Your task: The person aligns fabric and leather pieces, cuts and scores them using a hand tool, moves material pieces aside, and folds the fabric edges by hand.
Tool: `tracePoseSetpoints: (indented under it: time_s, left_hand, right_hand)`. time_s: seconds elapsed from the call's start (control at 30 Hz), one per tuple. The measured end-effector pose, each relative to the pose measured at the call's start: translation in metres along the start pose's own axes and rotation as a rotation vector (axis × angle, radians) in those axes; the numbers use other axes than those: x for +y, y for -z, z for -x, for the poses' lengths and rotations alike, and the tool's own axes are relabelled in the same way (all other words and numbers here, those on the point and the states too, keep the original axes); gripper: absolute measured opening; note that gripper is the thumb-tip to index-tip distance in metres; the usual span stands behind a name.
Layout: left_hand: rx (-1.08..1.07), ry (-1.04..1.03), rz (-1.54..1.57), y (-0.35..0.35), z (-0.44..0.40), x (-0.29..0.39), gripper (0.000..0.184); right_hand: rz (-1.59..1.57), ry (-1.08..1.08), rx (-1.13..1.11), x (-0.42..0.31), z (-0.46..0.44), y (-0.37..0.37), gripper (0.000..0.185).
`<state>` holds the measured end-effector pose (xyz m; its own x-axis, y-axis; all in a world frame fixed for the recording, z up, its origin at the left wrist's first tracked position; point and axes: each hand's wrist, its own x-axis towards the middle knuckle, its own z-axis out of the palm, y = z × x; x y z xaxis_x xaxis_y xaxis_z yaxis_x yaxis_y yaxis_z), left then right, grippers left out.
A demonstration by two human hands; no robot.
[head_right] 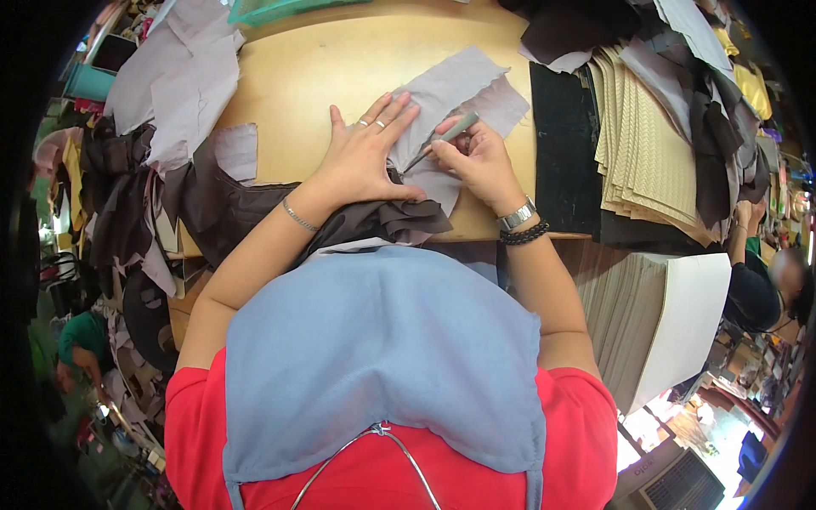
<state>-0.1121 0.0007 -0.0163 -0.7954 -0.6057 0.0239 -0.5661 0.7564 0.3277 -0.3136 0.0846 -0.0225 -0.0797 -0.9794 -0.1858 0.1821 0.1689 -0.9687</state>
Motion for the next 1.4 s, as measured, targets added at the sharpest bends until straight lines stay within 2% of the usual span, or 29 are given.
tracePoseSetpoints:
  time_s: [0.13,0.23,0.33,0.43,0.53,0.57,0.67,0.77,0.97,1.17,1.4]
  left_hand:
    - [-0.005,0.001,-0.008,0.001,0.000,0.001,0.117]
    - [-0.012,0.002,-0.009,0.001,0.000,0.001,0.117]
    - [-0.011,0.001,-0.006,0.002,0.000,0.001,0.116]
    - [-0.008,0.002,-0.015,0.003,0.000,0.001,0.116]
    - [0.027,-0.010,-0.005,0.001,0.001,0.001,0.115]
    - [0.046,-0.015,0.002,-0.001,0.000,0.001,0.115]
    - [0.063,-0.022,-0.002,-0.003,0.000,-0.001,0.114]
    - [-0.028,0.013,-0.006,0.002,0.000,0.001,0.114]
    - [-0.031,0.016,-0.009,0.002,0.000,0.001,0.112]
    - [0.060,-0.016,0.011,-0.002,0.001,0.000,0.114]
    - [0.069,-0.017,0.015,-0.003,0.001,0.000,0.115]
  right_hand:
    - [-0.005,-0.048,-0.059,-0.006,0.000,0.006,0.021]
    - [-0.275,-0.162,-0.087,-0.006,0.001,0.018,0.023]
    - [-0.417,-0.097,-0.021,-0.003,0.009,0.018,0.028]
    - [-0.069,0.261,0.274,-0.006,0.027,-0.011,0.025]
    - [0.685,0.729,0.190,-0.012,0.037,-0.018,0.023]
    - [0.727,0.710,0.133,-0.018,0.044,-0.022,0.023]
    - [0.820,0.877,0.069,-0.018,0.041,-0.026,0.028]
    - [0.855,0.872,0.064,-0.018,0.039,-0.028,0.027]
    - [0.947,0.849,0.039,-0.020,0.038,-0.030,0.027]
    - [1.000,0.838,0.088,-0.018,0.035,-0.026,0.027]
    - [0.999,0.829,0.111,-0.020,0.032,-0.028,0.027]
